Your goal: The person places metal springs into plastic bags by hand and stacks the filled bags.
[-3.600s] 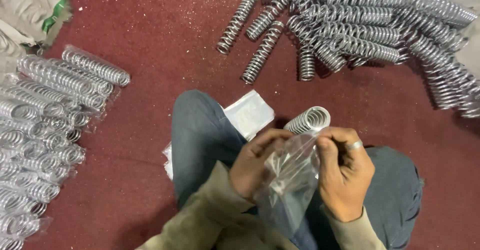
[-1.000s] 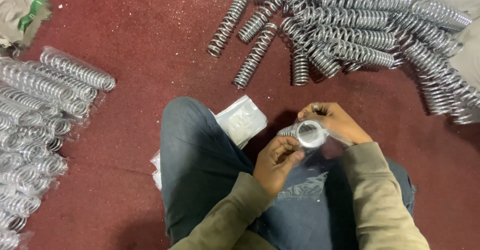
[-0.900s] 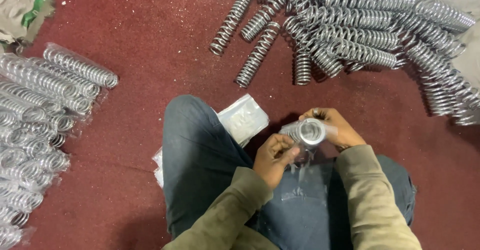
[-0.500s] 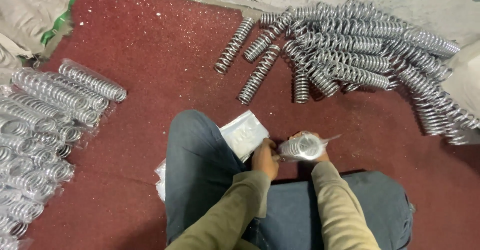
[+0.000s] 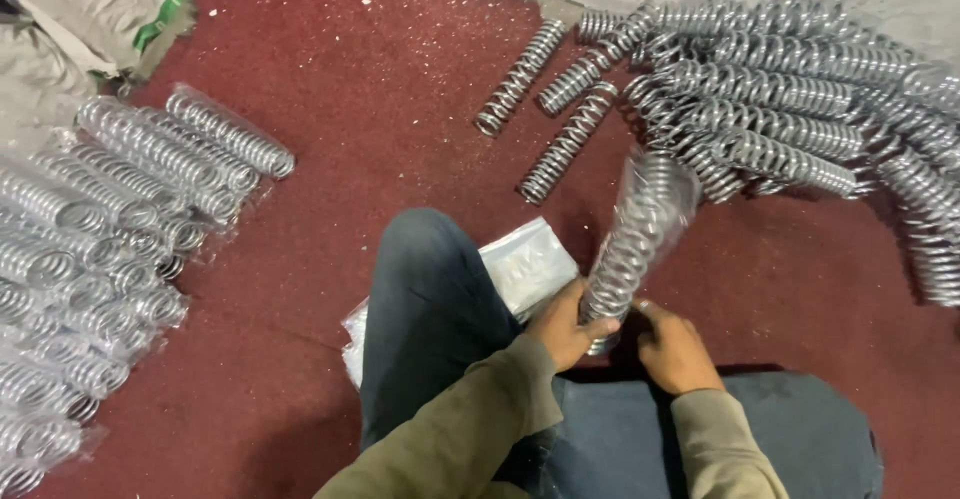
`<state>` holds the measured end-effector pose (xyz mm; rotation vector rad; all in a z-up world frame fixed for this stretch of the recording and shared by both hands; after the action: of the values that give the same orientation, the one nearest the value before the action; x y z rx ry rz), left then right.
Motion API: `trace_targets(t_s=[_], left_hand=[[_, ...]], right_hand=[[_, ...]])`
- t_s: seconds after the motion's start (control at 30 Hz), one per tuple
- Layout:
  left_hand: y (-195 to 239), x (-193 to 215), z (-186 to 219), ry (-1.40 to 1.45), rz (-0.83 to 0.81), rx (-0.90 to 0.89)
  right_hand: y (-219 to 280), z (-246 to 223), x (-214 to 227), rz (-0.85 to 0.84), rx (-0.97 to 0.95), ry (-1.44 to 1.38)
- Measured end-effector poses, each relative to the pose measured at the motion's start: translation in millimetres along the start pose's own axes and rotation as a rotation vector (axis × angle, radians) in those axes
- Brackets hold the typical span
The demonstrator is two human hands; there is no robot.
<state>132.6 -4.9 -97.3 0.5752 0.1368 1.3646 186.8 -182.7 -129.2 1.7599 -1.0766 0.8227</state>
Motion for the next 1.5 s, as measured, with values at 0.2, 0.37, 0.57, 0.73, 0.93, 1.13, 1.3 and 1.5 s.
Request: trace_targets(t_s=[0.2, 0.37, 0.57, 0.73, 0.93, 1.13, 1.3, 1.5], left_hand=[[93, 165, -16, 0.274, 0.314, 0.098], [208, 391, -33, -0.162, 1.050, 0.066], [313, 599, -140, -0.347, 1.732, 0.317], [282, 530, -110, -0.502, 1.425, 0.574], [106, 299, -2, -0.804, 1.151, -0.260], [-112, 120, -24, -1.255, -0.040, 0.295], [-196, 118, -87, -1.067, 0.163, 0.269], [-124, 141, -29, -0.933, 0.426, 0.158]], right_hand=[[-51, -42, 81, 0.118, -0.007, -0.263], [-140, -122, 35, 0.099, 0.049, -0.771], [-165, -152, 6, 0.136, -0.288, -0.435], [-175, -83, -17, -0.018, -0.218, -1.357], [-15, -62, 49, 0.326, 0.460, -0.463], [24, -18, 25, 0.423, 0.140, -0.712], [51, -59, 44, 0.413, -0.057, -0.764], [56, -56, 59, 0.505, 0.131, -0.830]])
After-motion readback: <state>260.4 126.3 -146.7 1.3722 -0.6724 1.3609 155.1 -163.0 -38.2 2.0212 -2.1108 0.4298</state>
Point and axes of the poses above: each hand's wrist, its own y-axis away from the middle knuckle, its own x-axis out of the back of the hand, z = x × y, the point moved 9 cm from there along -y, towards the middle knuckle, and after that the axes turned 5 degrees about x, right-handed, at the moved point
